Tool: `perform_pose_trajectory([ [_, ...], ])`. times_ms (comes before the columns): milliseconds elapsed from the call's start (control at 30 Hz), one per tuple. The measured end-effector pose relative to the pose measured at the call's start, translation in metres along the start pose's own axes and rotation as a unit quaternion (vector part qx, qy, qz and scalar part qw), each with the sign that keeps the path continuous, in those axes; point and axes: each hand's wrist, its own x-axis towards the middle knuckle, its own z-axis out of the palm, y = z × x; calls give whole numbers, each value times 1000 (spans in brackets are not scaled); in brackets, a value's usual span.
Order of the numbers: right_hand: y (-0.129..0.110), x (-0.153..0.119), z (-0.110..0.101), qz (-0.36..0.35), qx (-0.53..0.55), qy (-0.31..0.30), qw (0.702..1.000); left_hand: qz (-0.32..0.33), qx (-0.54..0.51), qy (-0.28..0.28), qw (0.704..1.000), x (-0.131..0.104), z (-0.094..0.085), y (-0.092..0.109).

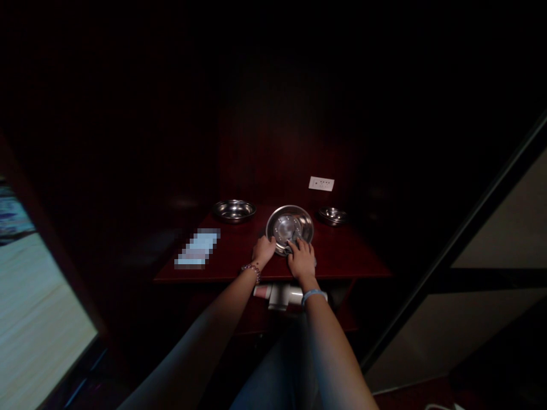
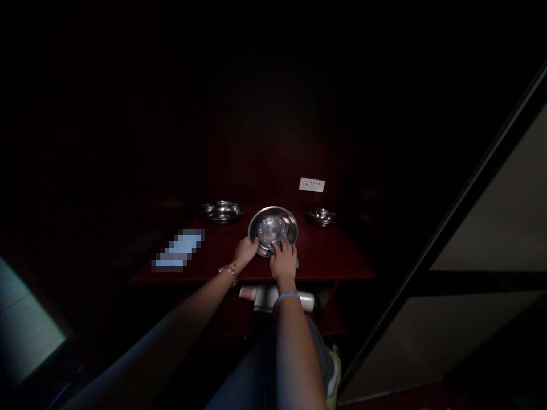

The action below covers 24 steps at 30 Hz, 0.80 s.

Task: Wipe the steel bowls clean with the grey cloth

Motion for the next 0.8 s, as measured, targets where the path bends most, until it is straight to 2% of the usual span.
perform_pose_trajectory([
  [800,0,-1,-1,3,2,0,1000,4,2,-7,1000,3,2,-3],
])
